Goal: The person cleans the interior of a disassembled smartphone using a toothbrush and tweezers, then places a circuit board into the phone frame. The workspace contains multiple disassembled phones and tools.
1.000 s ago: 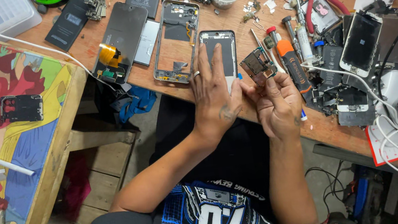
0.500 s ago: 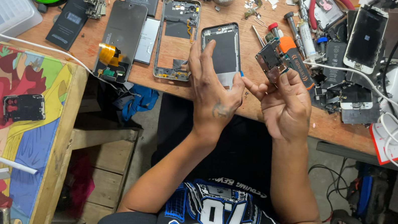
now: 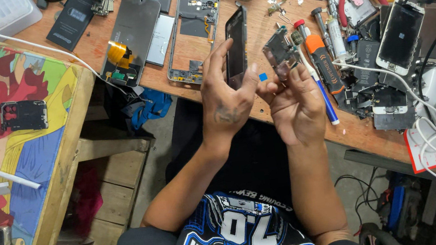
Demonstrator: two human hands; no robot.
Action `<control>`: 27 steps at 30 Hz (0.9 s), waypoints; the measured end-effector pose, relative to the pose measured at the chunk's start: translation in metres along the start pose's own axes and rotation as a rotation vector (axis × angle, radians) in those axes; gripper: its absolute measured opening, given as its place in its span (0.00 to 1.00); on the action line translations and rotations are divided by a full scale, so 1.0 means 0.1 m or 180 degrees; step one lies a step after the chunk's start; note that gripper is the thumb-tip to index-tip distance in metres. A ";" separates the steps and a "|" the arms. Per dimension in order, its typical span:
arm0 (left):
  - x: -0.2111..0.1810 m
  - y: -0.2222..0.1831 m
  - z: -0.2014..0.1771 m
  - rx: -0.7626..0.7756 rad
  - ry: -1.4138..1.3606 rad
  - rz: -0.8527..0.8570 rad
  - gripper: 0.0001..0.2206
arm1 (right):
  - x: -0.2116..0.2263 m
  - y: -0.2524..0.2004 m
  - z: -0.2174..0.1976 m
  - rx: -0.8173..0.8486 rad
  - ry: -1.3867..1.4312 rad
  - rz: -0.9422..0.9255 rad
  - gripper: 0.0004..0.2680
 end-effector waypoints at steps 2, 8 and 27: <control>0.10 0.02 -0.01 0.0113 -0.0542 -0.0201 0.26 | -0.07 0.02 0.05 0.0089 -0.0060 0.0030 0.07; 0.18 0.03 0.03 0.0278 -0.1233 0.0136 0.19 | -0.05 0.00 0.02 0.0154 -0.0204 -0.0160 0.05; 0.31 -0.15 0.11 0.0366 -0.1687 -0.0093 0.10 | 0.33 -0.21 0.04 -0.0191 -0.2648 -0.0948 0.05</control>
Point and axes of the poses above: each hand's wrist, its own y-axis towards the middle knuckle, its own z-axis out of the palm, x = y × z, the point moved 8 cm from there along y, towards the middle knuckle, and after that the axes turned 6 degrees about x, right-handed, at the moved point
